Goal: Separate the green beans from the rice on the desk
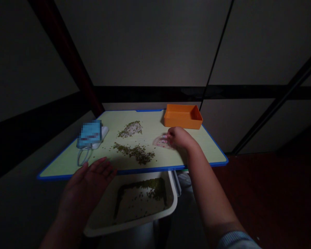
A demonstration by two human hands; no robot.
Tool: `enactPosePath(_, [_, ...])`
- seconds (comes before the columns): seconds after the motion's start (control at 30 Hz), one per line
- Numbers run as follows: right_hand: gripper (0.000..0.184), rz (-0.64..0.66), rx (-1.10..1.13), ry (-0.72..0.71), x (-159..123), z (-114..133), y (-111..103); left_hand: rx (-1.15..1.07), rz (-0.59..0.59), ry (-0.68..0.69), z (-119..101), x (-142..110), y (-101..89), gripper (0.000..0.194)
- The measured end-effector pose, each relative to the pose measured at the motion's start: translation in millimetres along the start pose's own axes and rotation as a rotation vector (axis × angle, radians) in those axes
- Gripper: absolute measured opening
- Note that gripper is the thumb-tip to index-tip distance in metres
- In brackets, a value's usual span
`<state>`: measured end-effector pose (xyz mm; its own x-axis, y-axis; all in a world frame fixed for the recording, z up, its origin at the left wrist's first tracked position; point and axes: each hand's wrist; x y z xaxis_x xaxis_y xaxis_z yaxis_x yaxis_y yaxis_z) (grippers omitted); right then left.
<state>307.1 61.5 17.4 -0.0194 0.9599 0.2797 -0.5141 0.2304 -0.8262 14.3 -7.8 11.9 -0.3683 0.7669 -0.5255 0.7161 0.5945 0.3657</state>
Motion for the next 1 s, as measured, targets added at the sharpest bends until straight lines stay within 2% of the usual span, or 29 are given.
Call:
enactPosePath(0.47, [0.020,0.074,0.020,-0.050,0,1,5,0.002,0.008,-0.008,0,-1,-0.1,0.036])
enactPosePath(0.6, [0.020,0.091,-0.041,-0.042,-1,3,3,-0.003,-0.003,-0.005,0,-2,0.6,0.036])
enactPosePath(0.8, [0.031,-0.016,-0.306,0.127,3,0,-3,0.022,-0.004,0.009,0,0,-0.4,0.036])
enactPosePath(0.9, [0.035,-0.086,-0.368,0.227,3,-3,-5,0.041,0.010,0.019,1,1,-0.8,0.036])
enactPosePath(1.0, [0.033,-0.141,-0.393,0.301,2,-4,-7,0.069,0.016,0.024,0,-1,0.6,0.037])
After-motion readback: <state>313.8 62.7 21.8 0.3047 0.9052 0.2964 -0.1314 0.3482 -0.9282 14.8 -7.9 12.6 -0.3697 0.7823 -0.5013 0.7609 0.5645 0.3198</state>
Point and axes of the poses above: each hand's wrist, its own x-axis towards the middle knuckle, its own y-axis out of the palm, z = x × y, and after that the axes turned 10 degrees about -z, right-handed
